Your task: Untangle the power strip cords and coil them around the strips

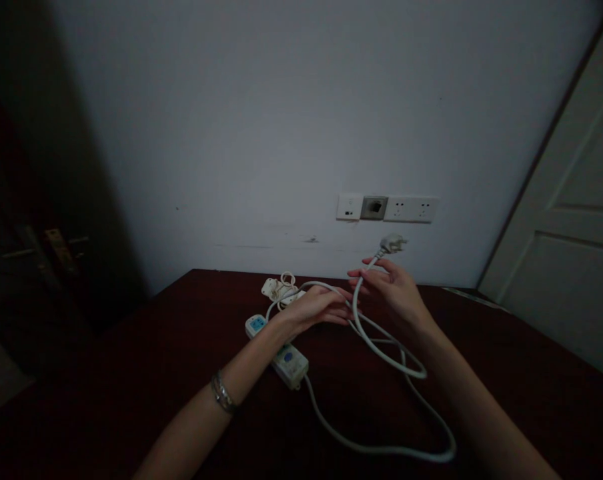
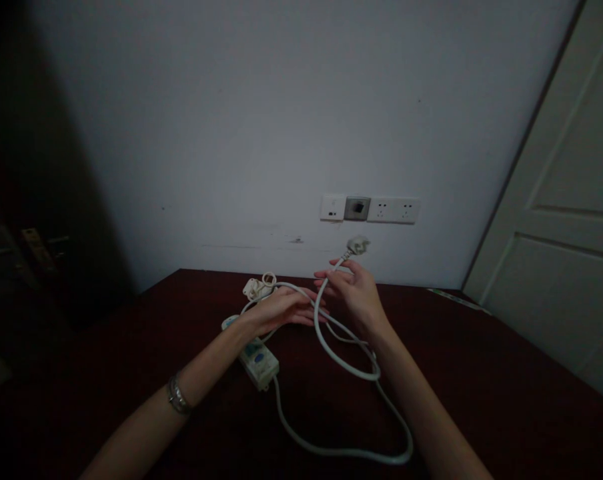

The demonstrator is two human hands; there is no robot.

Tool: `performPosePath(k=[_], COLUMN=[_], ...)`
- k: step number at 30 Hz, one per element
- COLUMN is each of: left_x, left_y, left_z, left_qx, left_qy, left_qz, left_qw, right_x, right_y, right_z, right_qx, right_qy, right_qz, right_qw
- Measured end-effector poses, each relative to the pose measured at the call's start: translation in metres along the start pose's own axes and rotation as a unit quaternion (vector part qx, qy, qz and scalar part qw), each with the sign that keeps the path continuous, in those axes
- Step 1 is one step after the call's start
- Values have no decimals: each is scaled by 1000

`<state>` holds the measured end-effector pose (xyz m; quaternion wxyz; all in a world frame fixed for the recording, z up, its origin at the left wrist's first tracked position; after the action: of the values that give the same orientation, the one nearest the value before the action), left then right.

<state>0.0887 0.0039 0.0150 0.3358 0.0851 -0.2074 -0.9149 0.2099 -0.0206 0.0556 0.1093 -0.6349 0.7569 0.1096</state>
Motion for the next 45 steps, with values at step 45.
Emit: performPosePath(k=[45], left_x=[-8], left_y=[-19], left_z=[2], left_qx=[-128], left_qy=[79], left_qz=[-20], left_qw=[988], right_x=[-20], right_y=[-42], right_z=[22], right_qx=[689], right_qy=[6], right_qz=[57], right_qw=[722])
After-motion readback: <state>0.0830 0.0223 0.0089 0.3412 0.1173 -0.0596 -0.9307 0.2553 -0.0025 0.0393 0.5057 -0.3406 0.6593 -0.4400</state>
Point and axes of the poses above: each hand's wrist, its own x-axis away from the middle knuckle, its own y-axis out of the palm, z = x × y, the point moved 6 cm from there along -x, towards the middle knuckle, and after that the axes turned 14 degrees about x, right-handed, at the moved point
